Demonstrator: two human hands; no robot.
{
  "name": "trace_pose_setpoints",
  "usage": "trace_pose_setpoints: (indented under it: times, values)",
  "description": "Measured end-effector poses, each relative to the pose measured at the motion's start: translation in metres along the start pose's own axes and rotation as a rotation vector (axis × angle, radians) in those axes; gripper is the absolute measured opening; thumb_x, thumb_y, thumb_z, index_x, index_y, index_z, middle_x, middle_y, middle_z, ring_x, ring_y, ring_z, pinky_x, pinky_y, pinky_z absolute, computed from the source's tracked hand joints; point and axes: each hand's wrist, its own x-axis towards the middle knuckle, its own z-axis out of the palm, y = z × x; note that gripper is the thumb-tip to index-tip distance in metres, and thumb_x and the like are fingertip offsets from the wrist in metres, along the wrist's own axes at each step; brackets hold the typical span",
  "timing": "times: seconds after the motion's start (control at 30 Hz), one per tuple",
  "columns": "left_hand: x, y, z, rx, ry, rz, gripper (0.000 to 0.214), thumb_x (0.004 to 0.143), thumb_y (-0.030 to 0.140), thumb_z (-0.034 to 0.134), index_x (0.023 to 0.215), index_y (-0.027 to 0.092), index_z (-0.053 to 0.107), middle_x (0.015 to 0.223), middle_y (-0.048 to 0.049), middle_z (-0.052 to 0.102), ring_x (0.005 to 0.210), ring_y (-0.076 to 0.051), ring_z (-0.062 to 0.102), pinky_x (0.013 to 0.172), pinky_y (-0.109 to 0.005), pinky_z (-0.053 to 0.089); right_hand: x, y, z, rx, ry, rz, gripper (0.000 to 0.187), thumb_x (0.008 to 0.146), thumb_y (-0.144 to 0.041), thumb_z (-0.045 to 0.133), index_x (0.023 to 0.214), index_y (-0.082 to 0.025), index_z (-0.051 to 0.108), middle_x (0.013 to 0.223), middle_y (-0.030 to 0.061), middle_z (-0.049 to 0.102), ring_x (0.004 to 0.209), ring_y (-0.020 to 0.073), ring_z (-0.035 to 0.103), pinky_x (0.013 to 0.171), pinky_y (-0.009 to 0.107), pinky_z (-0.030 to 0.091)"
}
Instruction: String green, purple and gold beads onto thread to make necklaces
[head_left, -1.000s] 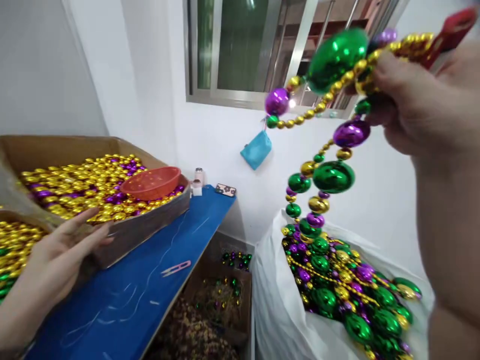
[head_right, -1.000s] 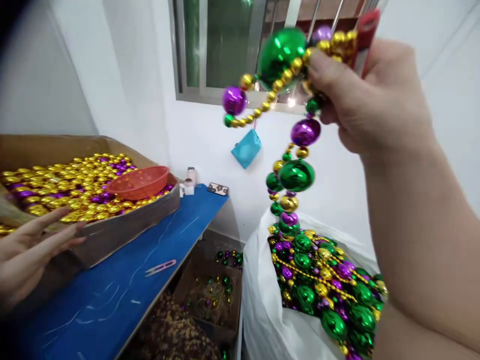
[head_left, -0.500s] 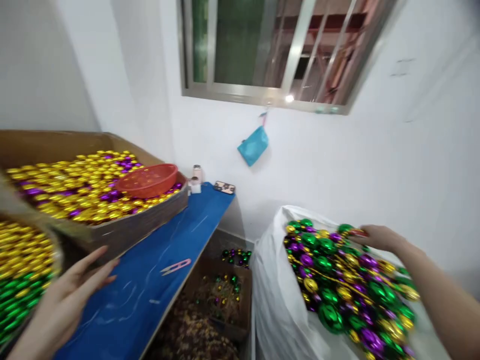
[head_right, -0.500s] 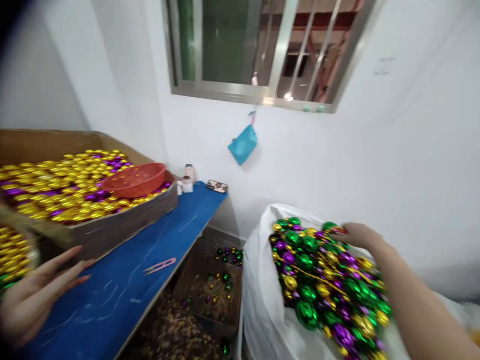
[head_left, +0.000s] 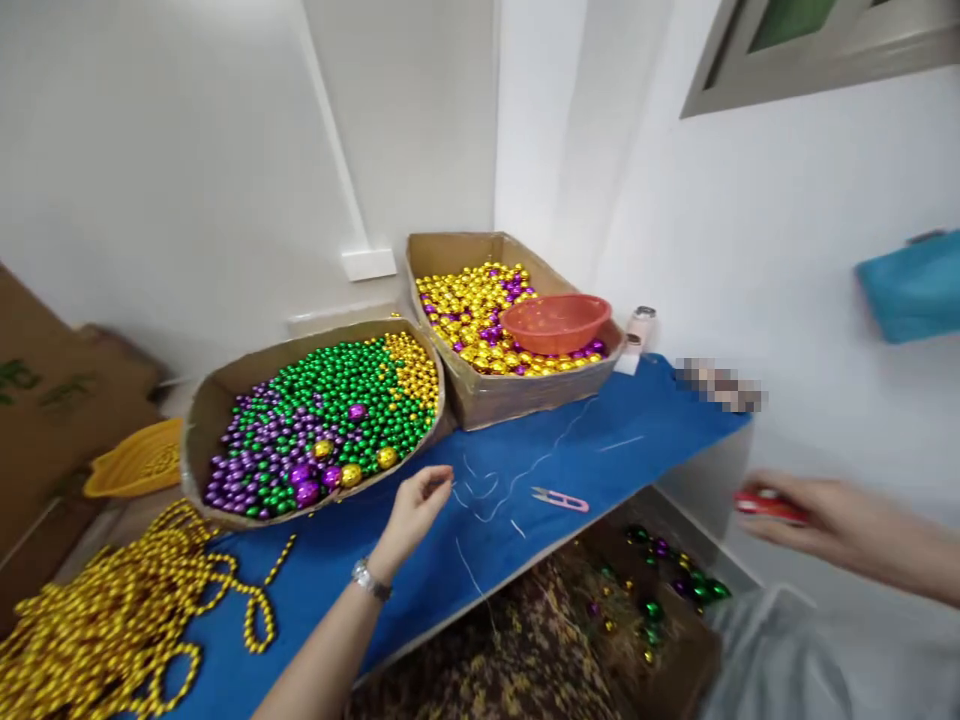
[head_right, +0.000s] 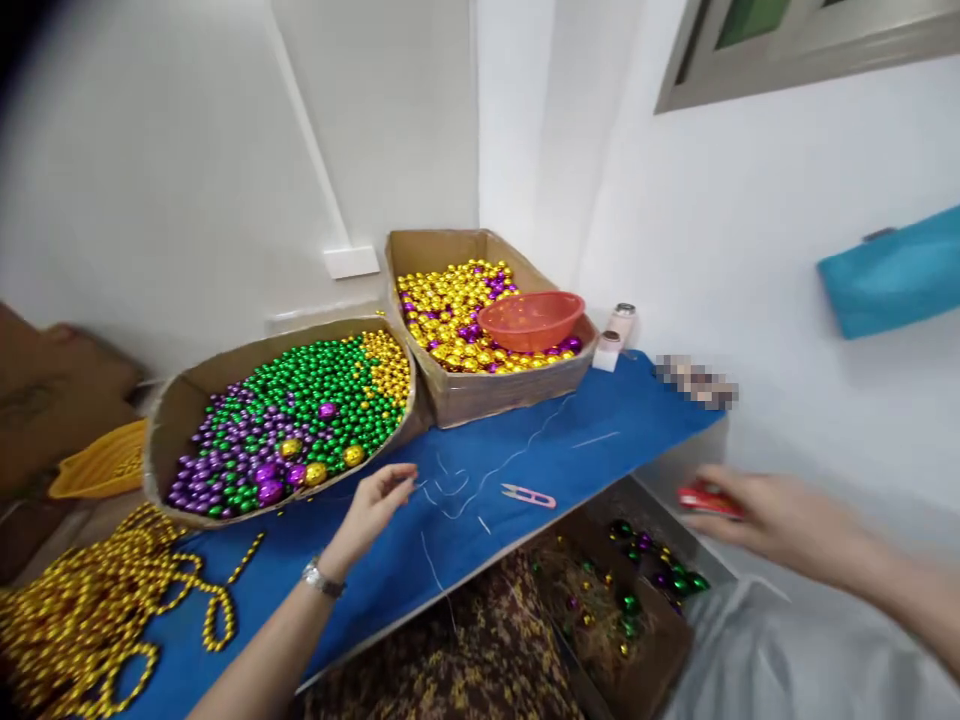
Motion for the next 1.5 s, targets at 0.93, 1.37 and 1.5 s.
trace_pose_setpoints:
  times: [0.93, 1.37, 1.5]
  values:
    - [-0.01, -0.074, -0.082, 1.318, 0.102, -0.019, 0.031, 0.079, 0.0, 0.041, 0.097, 0.011, 0.064, 0.101, -0.0199, 0.063, 0.103, -0.032, 0.055, 0.091, -0.05, 0.04, 0.099, -0.207, 0.21, 0.15, 0.015, -0.483, 0.02, 0.089, -0.032, 0.049, 0.094, -0.028, 0.067, 0.095, 0.0036, 0.065, 0.08, 0.0166, 0.063, 0.059, 0.023, 0.048]
    - [-0.034, -0.007, 0.001, -0.568, 0.186, -0.388, 0.029, 0.072, 0.043, 0.067, 0.074, 0.017, 0.054, 0.073, -0.0016, 0.063, 0.053, -0.009, 0.054, 0.046, -0.019, 0.039, 0.057, -0.268, 0.172, 0.397, 0.259, -0.525, 0.023, 0.093, -0.024, 0.043, 0.091, -0.021, 0.066, 0.08, 0.0047, 0.067, 0.074, 0.0166, 0.063, 0.072, 0.027, 0.045]
    - [-0.036, -0.011, 0.003, -0.811, 0.183, -0.494, 0.029, 0.068, 0.036, 0.074, 0.075, 0.016, 0.055, 0.083, -0.0071, 0.068, 0.067, -0.014, 0.063, 0.06, -0.024, 0.049, 0.04, -0.285, 0.172, 0.36, 0.306, -0.642, 0.018, 0.09, -0.019, 0.049, 0.089, -0.021, 0.068, 0.073, 0.0034, 0.066, 0.066, 0.016, 0.059, 0.066, 0.029, 0.04]
